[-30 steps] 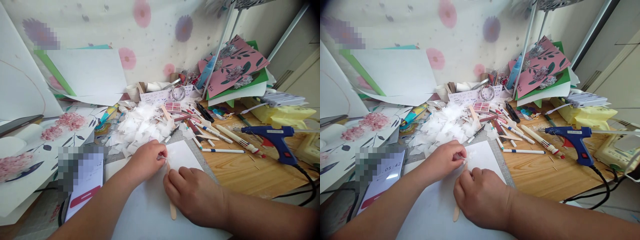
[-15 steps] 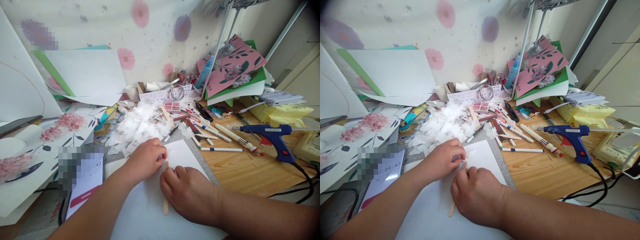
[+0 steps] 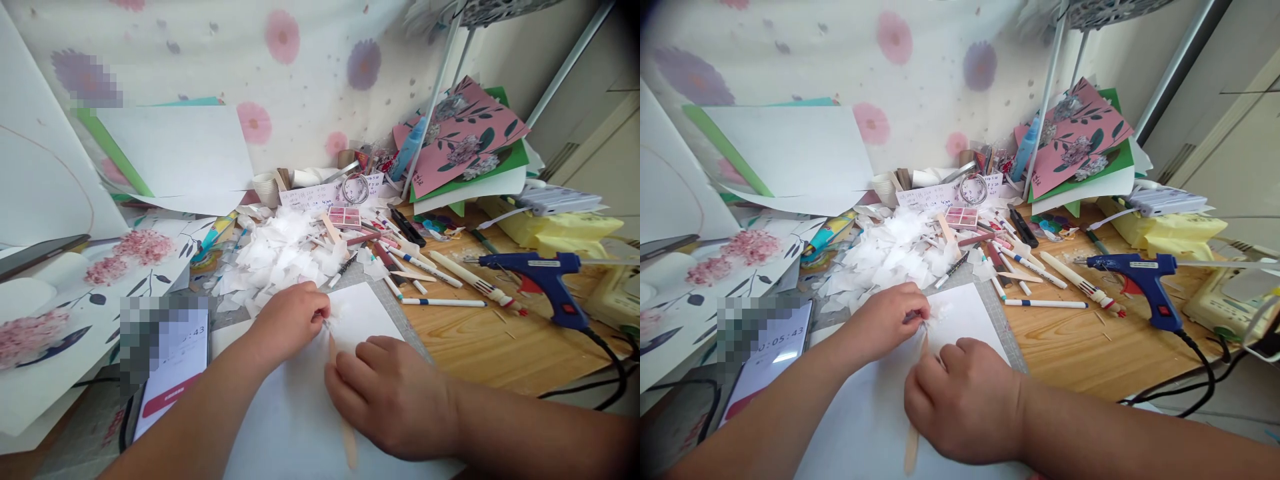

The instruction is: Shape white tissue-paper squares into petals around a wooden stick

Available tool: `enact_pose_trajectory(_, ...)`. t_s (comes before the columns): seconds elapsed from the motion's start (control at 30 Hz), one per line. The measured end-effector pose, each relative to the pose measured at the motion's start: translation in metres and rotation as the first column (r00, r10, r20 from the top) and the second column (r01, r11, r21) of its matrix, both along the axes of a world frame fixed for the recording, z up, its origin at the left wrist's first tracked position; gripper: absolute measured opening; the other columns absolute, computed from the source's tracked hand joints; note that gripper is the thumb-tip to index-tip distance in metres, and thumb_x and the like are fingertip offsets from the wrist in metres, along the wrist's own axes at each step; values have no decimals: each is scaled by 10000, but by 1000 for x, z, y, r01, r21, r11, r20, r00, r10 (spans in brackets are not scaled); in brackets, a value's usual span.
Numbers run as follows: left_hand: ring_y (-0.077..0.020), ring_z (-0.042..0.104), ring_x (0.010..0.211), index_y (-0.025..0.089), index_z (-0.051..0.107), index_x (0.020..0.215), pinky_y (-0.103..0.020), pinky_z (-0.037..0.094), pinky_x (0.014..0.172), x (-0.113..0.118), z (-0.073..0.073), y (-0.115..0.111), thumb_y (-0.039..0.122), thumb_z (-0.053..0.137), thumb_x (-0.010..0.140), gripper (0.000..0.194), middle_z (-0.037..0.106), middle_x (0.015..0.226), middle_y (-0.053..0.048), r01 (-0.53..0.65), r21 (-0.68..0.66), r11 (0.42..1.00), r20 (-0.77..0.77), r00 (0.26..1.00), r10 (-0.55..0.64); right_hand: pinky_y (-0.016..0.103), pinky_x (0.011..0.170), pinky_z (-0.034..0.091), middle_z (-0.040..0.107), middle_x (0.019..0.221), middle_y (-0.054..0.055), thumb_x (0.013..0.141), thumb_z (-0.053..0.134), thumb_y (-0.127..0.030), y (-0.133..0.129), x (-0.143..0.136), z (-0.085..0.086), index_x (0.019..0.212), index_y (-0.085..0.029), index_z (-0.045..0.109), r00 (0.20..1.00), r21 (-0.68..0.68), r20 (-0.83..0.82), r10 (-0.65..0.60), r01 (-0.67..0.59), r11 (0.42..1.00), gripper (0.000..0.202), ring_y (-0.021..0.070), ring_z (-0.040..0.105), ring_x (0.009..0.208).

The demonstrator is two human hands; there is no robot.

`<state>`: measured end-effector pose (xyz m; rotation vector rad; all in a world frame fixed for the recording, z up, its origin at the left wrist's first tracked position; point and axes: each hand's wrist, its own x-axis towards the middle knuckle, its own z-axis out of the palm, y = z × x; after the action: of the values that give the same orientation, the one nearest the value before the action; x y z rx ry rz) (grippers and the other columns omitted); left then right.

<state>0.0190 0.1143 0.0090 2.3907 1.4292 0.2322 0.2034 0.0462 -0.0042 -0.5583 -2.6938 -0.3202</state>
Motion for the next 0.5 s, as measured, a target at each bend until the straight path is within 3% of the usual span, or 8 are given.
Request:
enact_pose_trajectory(0.07,-161,571,741,211,642,687,-272,378,639,0,1,0,46,466,707,241,598,819,-5,-19,-3,1000,9,1000,19,349,429,314,593,647,23,885,485,-176,3,9,8,904,-141,637,989,-10,-110,94,-96,995,157,172,483,493)
enact_pose_trajectory(0.13,-172,579,759,205,635,690,-280,386,658,0,3,-2,23,452,693,258,598,819,-14,-55,11,998,20,998,54,341,487,366,609,666,29,926,451,-175,12,20,18,923,-156,614,957,-40,-276,86,-101,994,164,171,524,549)
enact_pose_trajectory(0.27,-197,583,796,197,628,766,-300,407,684,5,10,-10,21,440,714,263,591,854,-38,-151,85,985,61,987,146,303,625,449,630,782,38,946,446,-140,49,42,35,862,-216,566,795,-251,-572,-200,62,966,165,165,590,702)
enact_pose_trajectory(0.4,-178,579,831,206,620,819,-279,434,714,15,12,-23,45,443,760,246,598,904,-26,-144,160,976,124,984,125,337,651,441,598,759,46,956,445,-317,93,49,34,712,-220,566,730,-414,-577,-366,126,902,289,197,566,712)
enact_pose_trajectory(0.5,-174,566,820,206,622,859,-287,438,727,21,11,-34,76,470,764,221,602,913,-22,-68,222,973,165,986,32,335,655,463,638,773,53,958,369,-410,114,37,27,812,-211,606,779,-606,-421,-464,138,783,342,201,583,697)
